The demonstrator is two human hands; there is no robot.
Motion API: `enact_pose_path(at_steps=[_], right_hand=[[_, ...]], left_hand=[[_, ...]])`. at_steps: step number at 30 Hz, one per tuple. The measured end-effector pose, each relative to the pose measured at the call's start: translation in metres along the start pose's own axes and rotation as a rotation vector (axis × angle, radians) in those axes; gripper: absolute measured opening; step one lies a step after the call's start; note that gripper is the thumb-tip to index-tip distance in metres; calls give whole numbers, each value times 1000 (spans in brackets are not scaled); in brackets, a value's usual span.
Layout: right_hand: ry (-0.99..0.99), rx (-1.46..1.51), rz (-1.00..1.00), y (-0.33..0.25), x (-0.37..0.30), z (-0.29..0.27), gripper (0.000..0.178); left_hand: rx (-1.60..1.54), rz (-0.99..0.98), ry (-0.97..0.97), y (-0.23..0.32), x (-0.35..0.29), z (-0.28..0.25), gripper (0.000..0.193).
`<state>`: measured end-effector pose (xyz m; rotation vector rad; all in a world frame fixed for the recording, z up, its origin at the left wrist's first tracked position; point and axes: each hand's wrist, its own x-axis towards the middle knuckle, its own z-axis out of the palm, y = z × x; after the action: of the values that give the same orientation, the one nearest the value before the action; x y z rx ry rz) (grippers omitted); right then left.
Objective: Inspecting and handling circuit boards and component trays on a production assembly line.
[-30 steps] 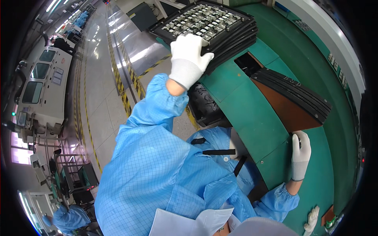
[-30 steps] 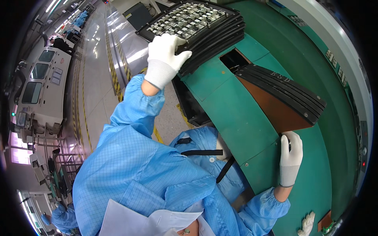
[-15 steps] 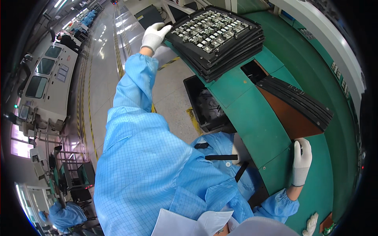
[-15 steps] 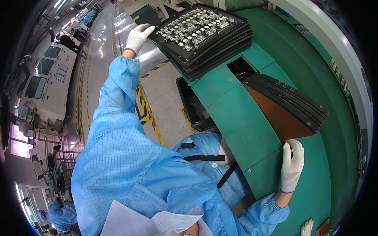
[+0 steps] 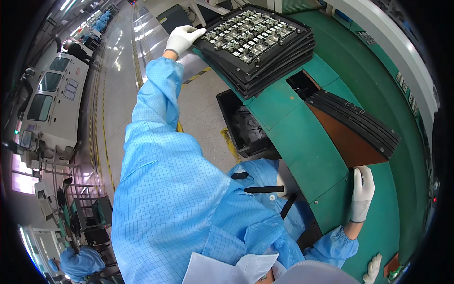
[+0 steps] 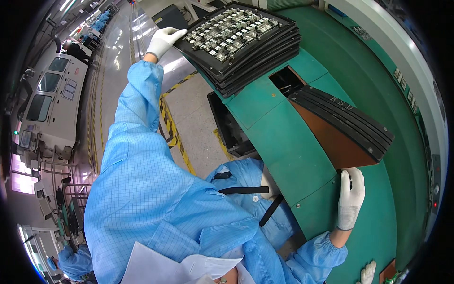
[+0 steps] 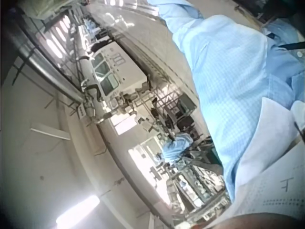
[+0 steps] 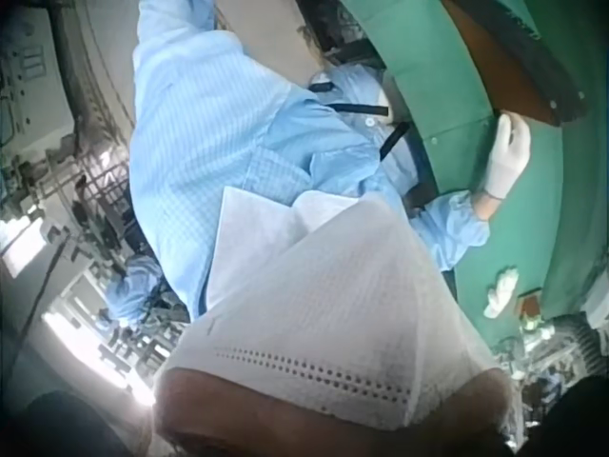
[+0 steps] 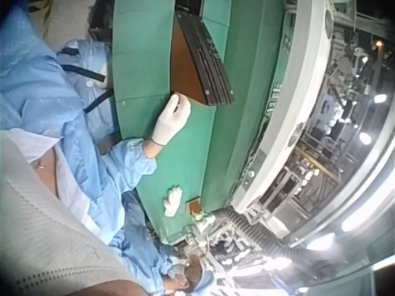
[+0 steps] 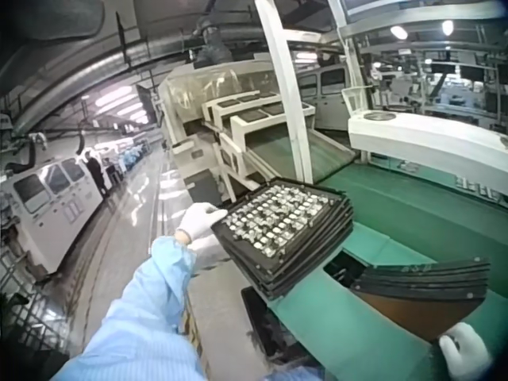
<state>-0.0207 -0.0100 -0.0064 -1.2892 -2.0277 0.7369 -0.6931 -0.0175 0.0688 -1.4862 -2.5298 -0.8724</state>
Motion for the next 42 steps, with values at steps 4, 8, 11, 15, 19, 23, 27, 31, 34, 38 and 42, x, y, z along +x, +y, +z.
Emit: enact_pose_path(at_steps=[4,8,11,15,19,23,27,31,34,38,42], right_hand=[[11,0,21,0,-1,0,18],[8,8,-24,2,-1,1,18],[6,-38,-39,3,0,1,18],[25,-8,-27,3,-1,1,17],[14,16,-16,2,-1,0,15],[14,-11,-16,3,0,2,15],[30,12,-20,3,-1,2,15],[28,2,-4,3,-1,1,15],[11,-9,23,3,1,1,16],[44,15,-8,4,0,1,16],[35,48,37,6,1,1,16]], left_hand=[[198,17,-50,5,11,-1,47],[169,25,-68,0,12,-8,40],[384,111,-67,6,15,-8,35],[811,259,-96,23,22,-4,28],[944,364,-69,26,25,-3,21],[984,431,-40,21,27,-1,19],[957,450,-59,27,26,-8,19],[822,435,-99,38,30,-23,22],[619,410,-96,36,54,-19,27],[413,406,-143,19,104,12,45],[325,372,-199,25,126,37,57]])
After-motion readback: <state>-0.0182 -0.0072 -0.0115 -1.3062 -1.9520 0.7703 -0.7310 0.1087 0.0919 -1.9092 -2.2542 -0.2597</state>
